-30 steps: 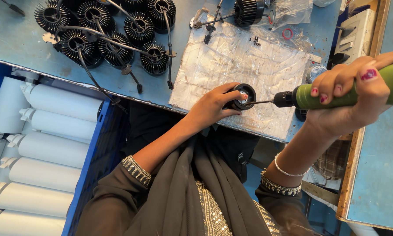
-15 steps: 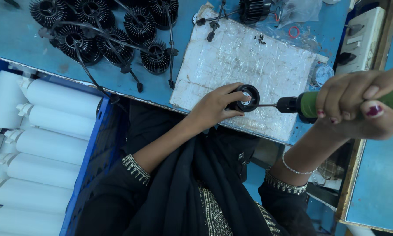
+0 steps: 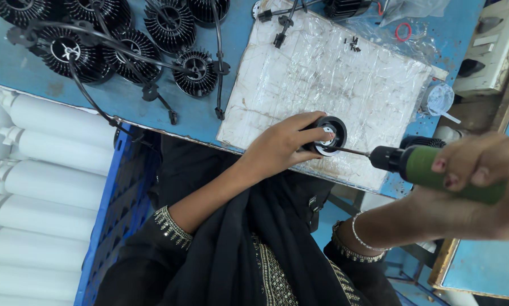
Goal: The person assembles small black cylindrical electronic components on a workbench. They use a green power screwdriver to tighten screws, apply adhesive with a small spatula, and insert circular metal pieces into the components. The person handles multiple units one at a time, placing finished items aside.
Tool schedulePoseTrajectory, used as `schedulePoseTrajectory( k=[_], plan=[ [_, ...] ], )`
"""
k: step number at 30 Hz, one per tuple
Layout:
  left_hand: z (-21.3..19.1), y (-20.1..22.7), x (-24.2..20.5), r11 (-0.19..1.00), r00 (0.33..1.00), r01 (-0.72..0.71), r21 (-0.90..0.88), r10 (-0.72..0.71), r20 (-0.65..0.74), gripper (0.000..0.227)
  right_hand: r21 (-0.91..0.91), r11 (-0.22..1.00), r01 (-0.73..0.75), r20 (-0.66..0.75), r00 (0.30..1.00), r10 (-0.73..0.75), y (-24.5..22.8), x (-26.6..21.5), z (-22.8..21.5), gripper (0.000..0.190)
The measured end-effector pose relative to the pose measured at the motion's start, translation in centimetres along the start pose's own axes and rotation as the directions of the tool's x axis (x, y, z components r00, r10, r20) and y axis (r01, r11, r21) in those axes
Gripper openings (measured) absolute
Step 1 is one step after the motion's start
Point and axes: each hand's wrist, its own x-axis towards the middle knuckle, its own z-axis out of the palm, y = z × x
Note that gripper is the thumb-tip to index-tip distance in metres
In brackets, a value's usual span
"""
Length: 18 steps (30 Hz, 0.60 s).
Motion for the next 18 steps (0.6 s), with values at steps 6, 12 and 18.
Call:
schedulePoseTrajectory(
  k=[6, 12, 18],
  plan=[
    [0.0, 0.5, -0.1, 0.998, 0.998, 0.056, -0.04, -0.057, -0.002, 0.047, -0.098, 0.992, 0.076, 0.013, 0.997, -0.075, -0.5, -0.5, 0.4, 0.03],
    [0.0, 0.8, -0.2, 0.995, 0.995, 0.093, -0.039, -0.094, -0.014, 0.046, -0.027, 0.99, 0.138, -0.125, 0.982, -0.14, -0.6, -2.2, -0.1, 0.036],
    [0.3, 0.6, -0.3, 0.996, 0.996, 0.084, -0.018, -0.085, -0.027, 0.045, 0.075, 0.994, 0.079, 0.014, 0.997, -0.081, -0.8, -1.0, 0.3, 0.03]
  ],
)
